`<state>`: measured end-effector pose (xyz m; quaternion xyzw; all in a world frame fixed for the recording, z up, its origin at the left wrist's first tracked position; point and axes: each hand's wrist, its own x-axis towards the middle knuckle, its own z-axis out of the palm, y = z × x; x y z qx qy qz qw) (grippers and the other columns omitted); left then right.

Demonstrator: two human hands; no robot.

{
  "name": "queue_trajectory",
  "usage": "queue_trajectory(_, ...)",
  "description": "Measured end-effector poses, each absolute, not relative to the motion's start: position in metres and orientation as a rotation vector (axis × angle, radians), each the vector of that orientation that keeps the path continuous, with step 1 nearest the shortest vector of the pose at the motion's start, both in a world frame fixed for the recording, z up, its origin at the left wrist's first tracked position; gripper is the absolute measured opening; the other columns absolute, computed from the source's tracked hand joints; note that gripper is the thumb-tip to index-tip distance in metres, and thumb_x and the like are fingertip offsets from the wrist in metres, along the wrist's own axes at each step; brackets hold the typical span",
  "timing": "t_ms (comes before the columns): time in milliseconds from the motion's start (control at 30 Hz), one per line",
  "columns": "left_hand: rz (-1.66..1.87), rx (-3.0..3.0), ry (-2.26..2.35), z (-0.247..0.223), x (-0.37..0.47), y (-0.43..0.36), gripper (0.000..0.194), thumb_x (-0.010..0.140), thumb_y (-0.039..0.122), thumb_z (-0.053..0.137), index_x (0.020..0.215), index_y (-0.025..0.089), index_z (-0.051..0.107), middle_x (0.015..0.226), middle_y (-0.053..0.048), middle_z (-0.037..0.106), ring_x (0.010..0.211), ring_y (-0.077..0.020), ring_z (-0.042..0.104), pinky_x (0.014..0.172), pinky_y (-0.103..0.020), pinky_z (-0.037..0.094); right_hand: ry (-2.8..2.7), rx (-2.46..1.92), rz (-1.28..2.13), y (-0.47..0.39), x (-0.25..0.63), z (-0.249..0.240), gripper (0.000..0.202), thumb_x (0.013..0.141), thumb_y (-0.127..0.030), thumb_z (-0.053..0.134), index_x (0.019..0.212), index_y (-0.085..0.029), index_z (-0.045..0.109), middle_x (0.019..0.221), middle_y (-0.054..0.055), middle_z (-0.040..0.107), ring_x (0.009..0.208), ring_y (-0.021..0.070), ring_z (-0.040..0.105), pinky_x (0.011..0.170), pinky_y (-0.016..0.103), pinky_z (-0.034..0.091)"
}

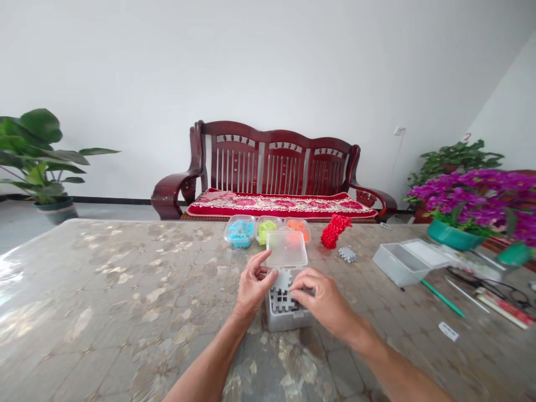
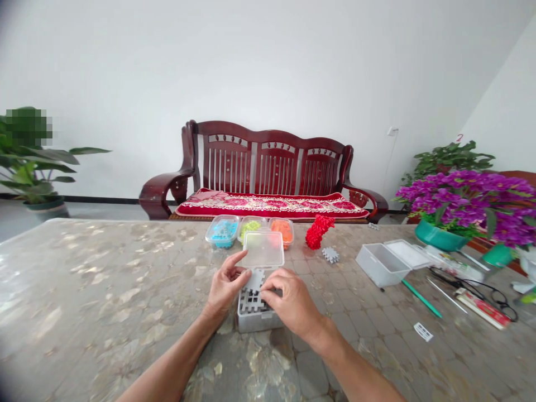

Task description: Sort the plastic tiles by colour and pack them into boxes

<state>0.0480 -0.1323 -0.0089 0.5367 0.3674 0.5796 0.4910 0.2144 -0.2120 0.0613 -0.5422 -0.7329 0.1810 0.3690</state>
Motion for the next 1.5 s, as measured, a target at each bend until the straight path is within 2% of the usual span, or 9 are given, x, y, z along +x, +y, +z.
queue_trajectory(200, 1.396, 1.290, 0.938, -0.008, 0.048, -0.132, 0.053, 0.069, 0.033, 0.073, 0.118, 0.016, 0.065, 0.082, -0.002, 0.066, 0.063, -0.0104, 0.059, 0.060, -0.021, 0.049, -1.487, -1.666, 0.228, -0.173, 0.306, 0.040, 0.026, 0.081, -0.038, 0.054, 0.088, -0.020, 0.071, 0.091, 0.007, 0.072, 0.083, 0.0212, 0.064, 0.078, 0.032, 0.049)
queue_trajectory(333, 1.389, 1.302, 0.945, -0.009, 0.047, -0.132, 0.052, 0.072, 0.036, 0.071, 0.120, 0.016, 0.065, 0.078, -0.001, 0.065, 0.063, -0.0107, 0.058, 0.062, -0.022, 0.048, -1.421, -2.164, -0.015, -0.137, 0.373, 0.017, 0.041, 0.080, -0.036, 0.054, 0.115, -0.018, 0.065, 0.116, 0.012, 0.068, 0.107, 0.0257, 0.061, 0.094, 0.036, 0.043)
queue_trajectory(467, 1.353, 1.278, 0.932, -0.010, 0.047, -0.133, 0.056, 0.071, 0.035, 0.071, 0.122, 0.015, 0.062, 0.074, 0.001, 0.063, 0.063, -0.0109, 0.058, 0.060, -0.021, 0.047, -1.541, -2.435, -0.181, -0.112, 0.407, 0.002, 0.060, 0.081, -0.041, 0.055, 0.130, -0.006, 0.053, 0.132, 0.022, 0.057, 0.125, 0.0315, 0.050, 0.104, 0.041, 0.034)
queue_trajectory(567, 1.348, 1.242, 0.939, -0.009, 0.048, -0.133, 0.057, 0.069, 0.034, 0.072, 0.122, 0.016, 0.062, 0.071, 0.002, 0.062, 0.061, -0.0105, 0.056, 0.058, -0.021, 0.045, -1.545, -2.531, -0.139, -0.101, 0.417, -0.004, 0.065, 0.082, -0.047, 0.053, 0.132, -0.004, 0.049, 0.130, 0.024, 0.057, 0.122, 0.0328, 0.052, 0.100, 0.041, 0.037)
queue_trajectory(700, 1.339, 1.210, 0.940, -0.006, 0.049, -0.133, 0.058, 0.066, 0.030, 0.071, 0.122, 0.016, 0.062, 0.067, 0.004, 0.060, 0.057, -0.0086, 0.053, 0.055, -0.019, 0.042, -1.460, -2.577, 0.033, -0.092, 0.422, -0.010, 0.060, 0.080, -0.049, 0.055, 0.127, -0.012, 0.055, 0.115, 0.019, 0.066, 0.107, 0.0334, 0.062, 0.085, 0.041, 0.046)
queue_trajectory(867, 1.326, 1.183, 0.928, -0.001, 0.050, -0.134, 0.060, 0.063, 0.026, 0.070, 0.122, 0.015, 0.062, 0.062, 0.005, 0.058, 0.052, -0.0067, 0.047, 0.052, -0.018, 0.037, -1.433, -2.538, 0.066, -0.093, 0.419, -0.007, 0.035, 0.073, -0.037, 0.061, 0.101, -0.017, 0.066, 0.104, 0.019, 0.069, 0.098, 0.0360, 0.064, 0.077, 0.044, 0.047)
queue_trajectory(1033, 1.319, 1.180, 0.927, -0.003, 0.051, -0.133, 0.060, 0.062, 0.023, 0.070, 0.121, 0.016, 0.063, 0.064, 0.005, 0.058, 0.054, -0.0066, 0.048, 0.054, -0.017, 0.037, -1.403, -2.432, 0.140, -0.108, 0.410, 0.000, 0.027, 0.065, -0.030, 0.066, 0.091, -0.021, 0.068, 0.093, 0.014, 0.072, 0.095, 0.0350, 0.066, 0.078, 0.046, 0.048)
queue_trajectory(1300, 1.314, 1.143, 0.880, -0.002, 0.052, -0.133, 0.057, 0.062, 0.025, 0.071, 0.117, 0.016, 0.063, 0.066, 0.005, 0.058, 0.058, -0.0076, 0.051, 0.058, -0.018, 0.039, -1.547, -1.610, 0.662, -0.162, 0.335, 0.044, 0.053, 0.068, -0.034, 0.069, 0.118, -0.018, 0.063, 0.115, 0.010, 0.070, 0.104, 0.0250, 0.065, 0.088, 0.039, 0.052)
queue_trajectory(1500, 1.315, 1.172, 0.867, 0.000, 0.050, -0.135, 0.056, 0.065, 0.032, 0.073, 0.117, 0.017, 0.063, 0.066, 0.005, 0.059, 0.059, -0.0090, 0.052, 0.060, -0.020, 0.040, -1.770, -1.456, 0.720, -0.194, 0.268, 0.080, 0.059, 0.066, -0.026, 0.072, 0.124, -0.020, 0.061, 0.120, 0.008, 0.068, 0.103, 0.0225, 0.064, 0.084, 0.036, 0.052)
